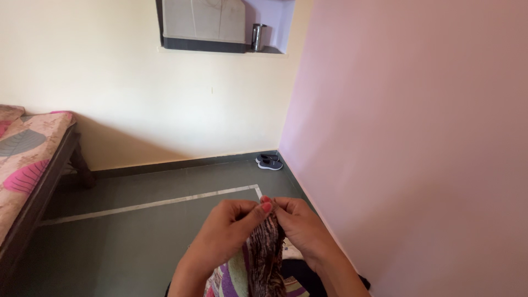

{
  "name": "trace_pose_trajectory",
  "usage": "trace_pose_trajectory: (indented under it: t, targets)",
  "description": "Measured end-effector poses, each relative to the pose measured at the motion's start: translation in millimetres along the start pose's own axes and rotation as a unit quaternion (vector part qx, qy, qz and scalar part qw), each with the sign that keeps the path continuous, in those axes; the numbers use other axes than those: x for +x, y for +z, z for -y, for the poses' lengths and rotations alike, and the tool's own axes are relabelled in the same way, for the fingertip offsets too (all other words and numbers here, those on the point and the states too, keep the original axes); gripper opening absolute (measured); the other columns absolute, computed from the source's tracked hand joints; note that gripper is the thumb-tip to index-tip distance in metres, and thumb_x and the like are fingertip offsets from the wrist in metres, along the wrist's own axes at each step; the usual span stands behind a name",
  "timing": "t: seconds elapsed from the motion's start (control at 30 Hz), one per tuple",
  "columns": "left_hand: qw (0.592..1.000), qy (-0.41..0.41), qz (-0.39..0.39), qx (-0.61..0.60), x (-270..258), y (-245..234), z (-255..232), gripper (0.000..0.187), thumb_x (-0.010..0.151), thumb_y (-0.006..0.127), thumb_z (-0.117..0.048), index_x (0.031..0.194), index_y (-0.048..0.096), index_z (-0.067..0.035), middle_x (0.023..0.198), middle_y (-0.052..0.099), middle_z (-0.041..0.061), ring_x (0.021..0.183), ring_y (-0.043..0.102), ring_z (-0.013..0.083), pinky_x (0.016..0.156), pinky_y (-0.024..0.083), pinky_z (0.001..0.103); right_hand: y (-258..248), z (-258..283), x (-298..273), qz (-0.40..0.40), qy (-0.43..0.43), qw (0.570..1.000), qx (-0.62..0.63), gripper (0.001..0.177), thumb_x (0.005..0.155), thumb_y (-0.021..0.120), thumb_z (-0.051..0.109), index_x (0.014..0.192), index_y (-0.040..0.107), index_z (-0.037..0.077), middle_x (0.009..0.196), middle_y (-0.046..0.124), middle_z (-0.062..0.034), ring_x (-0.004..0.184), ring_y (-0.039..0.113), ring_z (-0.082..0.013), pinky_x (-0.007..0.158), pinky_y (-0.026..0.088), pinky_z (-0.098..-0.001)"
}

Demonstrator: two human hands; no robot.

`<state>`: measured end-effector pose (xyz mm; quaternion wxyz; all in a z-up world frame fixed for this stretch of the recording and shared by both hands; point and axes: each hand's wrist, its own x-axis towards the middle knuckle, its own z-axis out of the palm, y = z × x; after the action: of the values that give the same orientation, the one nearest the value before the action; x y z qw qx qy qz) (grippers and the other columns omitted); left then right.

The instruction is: The person folds a purple and white striped towel and a multicolored striped towel on a bed. They smooth and align the towels, then place them neatly on the bed.

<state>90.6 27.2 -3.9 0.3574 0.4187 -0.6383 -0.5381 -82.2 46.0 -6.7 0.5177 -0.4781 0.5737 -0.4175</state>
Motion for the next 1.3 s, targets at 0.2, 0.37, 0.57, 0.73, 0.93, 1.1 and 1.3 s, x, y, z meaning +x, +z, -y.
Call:
trace_pose_trajectory:
  t: [0.2, 0.37, 0.57, 0.73, 0.93, 1.1, 1.3]
  targets:
    - [0.996, -0.005, -0.059, 0.065, -3.0, 11.1, -3.8, 0.049, 0.096, 0.065, -0.038, 0.069, 0.066, 0.003, 0.052, 0.044, 0.001, 0.053, 0.037, 0.0089, 0.047, 0.032, 0.032, -13.1, 4.3, -23.9, 0.018, -0.014, 0.997, -0.076, 0.051, 0.087, 0.067, 0.051, 0.105, 0.079, 0.004, 0.093, 0.076, -0.0012, 0.098, 0.066, -0.0071, 0.094, 0.046, -0.0249]
    - [0.987, 0.076, -0.136, 0.040, -4.5, 33.0, 7.3, 0.030, 0.088, 0.065, -0.034, 0.097, 0.064, -0.006, 0.056, 0.059, 0.002, 0.050, 0.047, 0.0089, 0.045, 0.037, 0.032, -27.1, 3.0, -38.8, 0.060, -0.008, 0.998, -0.035, 0.041, 0.084, 0.076, 0.039, 0.110, 0.077, 0.007, 0.091, 0.074, -0.0014, 0.084, 0.065, -0.0092, 0.078, 0.052, -0.0276]
    - [0.979, 0.196, -0.052, -0.008, -11.5, 60.9, 7.6, 0.042, 0.102, 0.051, -0.040, 0.101, 0.070, -0.002, 0.074, 0.068, 0.001, 0.073, 0.058, 0.0054, 0.064, 0.051, 0.026, -44.3, 15.8, -72.4, 0.011, 0.042, 0.999, -0.018, 0.030, 0.094, 0.066, 0.030, 0.111, 0.076, 0.008, 0.086, 0.071, -0.0007, 0.075, 0.061, -0.0098, 0.070, 0.049, -0.0282]
    - [0.986, 0.167, 0.019, -0.020, -14.6, 78.6, -27.8, 0.046, 0.105, 0.050, -0.041, 0.096, 0.070, 0.000, 0.075, 0.057, 0.000, 0.073, 0.050, 0.0077, 0.064, 0.045, 0.027, -77.4, 60.5, -98.9, 0.008, -0.056, 0.998, -0.028, 0.027, 0.094, 0.065, 0.026, 0.102, 0.076, 0.003, 0.085, 0.075, -0.0011, 0.078, 0.066, -0.0093, 0.076, 0.053, -0.0251]
    - [0.988, 0.120, 0.083, -0.040, -42.0, 82.0, -112.6, 0.036, 0.098, 0.060, -0.037, 0.105, 0.075, -0.005, 0.080, 0.069, 0.003, 0.073, 0.058, 0.0119, 0.067, 0.048, 0.031, -106.0, 159.8, -132.2, -0.006, -0.154, 0.983, -0.101, 0.026, 0.096, 0.064, 0.025, 0.099, 0.074, 0.002, 0.084, 0.073, -0.0044, 0.076, 0.064, -0.0131, 0.076, 0.051, -0.0283]
    - [0.999, 0.047, 0.017, 0.020, -77.3, 65.8, -151.1, 0.042, 0.098, 0.054, -0.043, 0.103, 0.076, -0.007, 0.083, 0.076, 0.005, 0.080, 0.070, 0.0143, 0.080, 0.056, 0.032, -108.1, 233.8, -165.4, 0.007, -0.234, 0.969, -0.082, 0.026, 0.094, 0.062, 0.024, 0.101, 0.074, 0.001, 0.085, 0.076, -0.0063, 0.076, 0.068, -0.0149, 0.079, 0.054, -0.0292]
    - [0.997, 0.047, -0.017, 0.065, -113.4, 46.0, -149.8, 0.050, 0.098, 0.048, -0.046, 0.108, 0.076, -0.006, 0.091, 0.080, 0.007, 0.092, 0.073, 0.0184, 0.090, 0.056, 0.034, -105.4, 292.2, -198.4, 0.014, -0.280, 0.958, -0.057, 0.024, 0.097, 0.064, 0.024, 0.101, 0.071, 0.001, 0.082, 0.069, -0.0049, 0.071, 0.061, -0.0147, 0.073, 0.051, -0.0332]
